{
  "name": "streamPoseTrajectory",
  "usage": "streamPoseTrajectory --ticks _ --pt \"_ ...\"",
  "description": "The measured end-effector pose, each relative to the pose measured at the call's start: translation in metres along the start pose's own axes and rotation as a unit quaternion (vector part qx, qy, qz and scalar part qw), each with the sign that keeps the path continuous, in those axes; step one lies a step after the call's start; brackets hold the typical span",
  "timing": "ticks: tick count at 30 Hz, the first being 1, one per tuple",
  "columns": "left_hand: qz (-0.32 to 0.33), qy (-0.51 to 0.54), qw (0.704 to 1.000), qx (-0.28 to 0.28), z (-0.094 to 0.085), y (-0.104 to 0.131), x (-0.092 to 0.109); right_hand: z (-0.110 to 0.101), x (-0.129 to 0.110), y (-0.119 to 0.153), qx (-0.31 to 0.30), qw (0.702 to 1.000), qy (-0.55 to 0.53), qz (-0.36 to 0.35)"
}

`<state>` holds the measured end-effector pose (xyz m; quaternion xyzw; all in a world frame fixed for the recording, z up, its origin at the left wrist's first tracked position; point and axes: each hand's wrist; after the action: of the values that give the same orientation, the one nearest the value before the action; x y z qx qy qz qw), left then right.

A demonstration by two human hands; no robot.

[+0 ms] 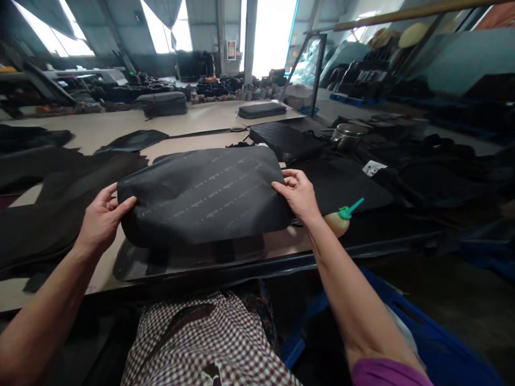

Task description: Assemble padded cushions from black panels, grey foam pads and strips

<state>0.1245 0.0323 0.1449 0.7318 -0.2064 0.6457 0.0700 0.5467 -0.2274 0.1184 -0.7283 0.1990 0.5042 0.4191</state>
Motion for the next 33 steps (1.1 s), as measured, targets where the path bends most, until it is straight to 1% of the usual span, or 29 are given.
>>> streamPoseTrajectory --ticks 2,4,7,9,11,13,15,17,19,23,25,28,31,33 --pt "-0.014 -0.018 1.000 0.019 -0.016 0.006 -0.010 0.011 0.007 0.013 -0.020 1.000 0.010 -0.014" --pt "-0.032 -0.044 0.998 0.028 -0.027 0.012 -0.022 0.021 0.017 0.028 -0.034 0.999 0.027 -0.024" --pt "-0.047 -0.141 0.988 0.033 -0.039 0.016 -0.041 0.032 0.034 0.052 -0.049 0.998 0.040 -0.011" --pt "-0.038 -0.244 0.968 0.037 -0.044 0.017 -0.053 0.039 0.044 0.065 -0.060 0.997 0.042 0.008" --pt "-0.024 -0.339 0.940 0.040 -0.046 0.019 -0.062 0.043 0.051 0.074 -0.069 0.996 0.061 0.016" --pt "-0.009 -0.405 0.913 0.043 -0.046 0.022 -0.067 0.046 0.055 0.081 -0.076 0.993 0.091 0.009" --pt "0.001 -0.446 0.895 0.028 -0.045 0.024 -0.069 0.047 0.057 0.084 -0.081 0.989 0.122 0.008" --pt "0.004 -0.472 0.882 0.011 -0.046 0.025 -0.072 0.048 0.057 0.085 -0.087 0.986 0.142 0.021" --pt "-0.001 -0.479 0.878 0.008 -0.049 0.025 -0.076 0.049 0.057 0.087 -0.091 0.985 0.142 0.035" --pt "-0.016 -0.476 0.877 0.055 -0.060 0.022 -0.085 0.051 0.059 0.091 -0.082 0.990 0.115 0.028" --pt "-0.013 -0.480 0.874 0.077 -0.063 0.023 -0.087 0.053 0.062 0.092 -0.075 0.992 0.103 0.020" --pt "0.008 -0.493 0.866 0.078 -0.065 0.027 -0.089 0.055 0.067 0.090 -0.063 0.995 0.082 0.005" --pt "0.036 -0.523 0.848 0.082 -0.066 0.031 -0.092 0.058 0.071 0.085 -0.054 0.996 0.065 -0.006" --pt "0.043 -0.538 0.837 0.092 -0.067 0.032 -0.096 0.060 0.073 0.082 -0.054 0.997 0.057 -0.010"
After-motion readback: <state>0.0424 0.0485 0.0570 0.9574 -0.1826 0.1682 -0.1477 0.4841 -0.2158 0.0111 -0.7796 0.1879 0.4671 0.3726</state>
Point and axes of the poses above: each hand's wrist, its own y-axis away from the middle knuckle, its own z-axis out of the palm, x = y × z, and after that the axes turned 6 degrees about -z, right-handed
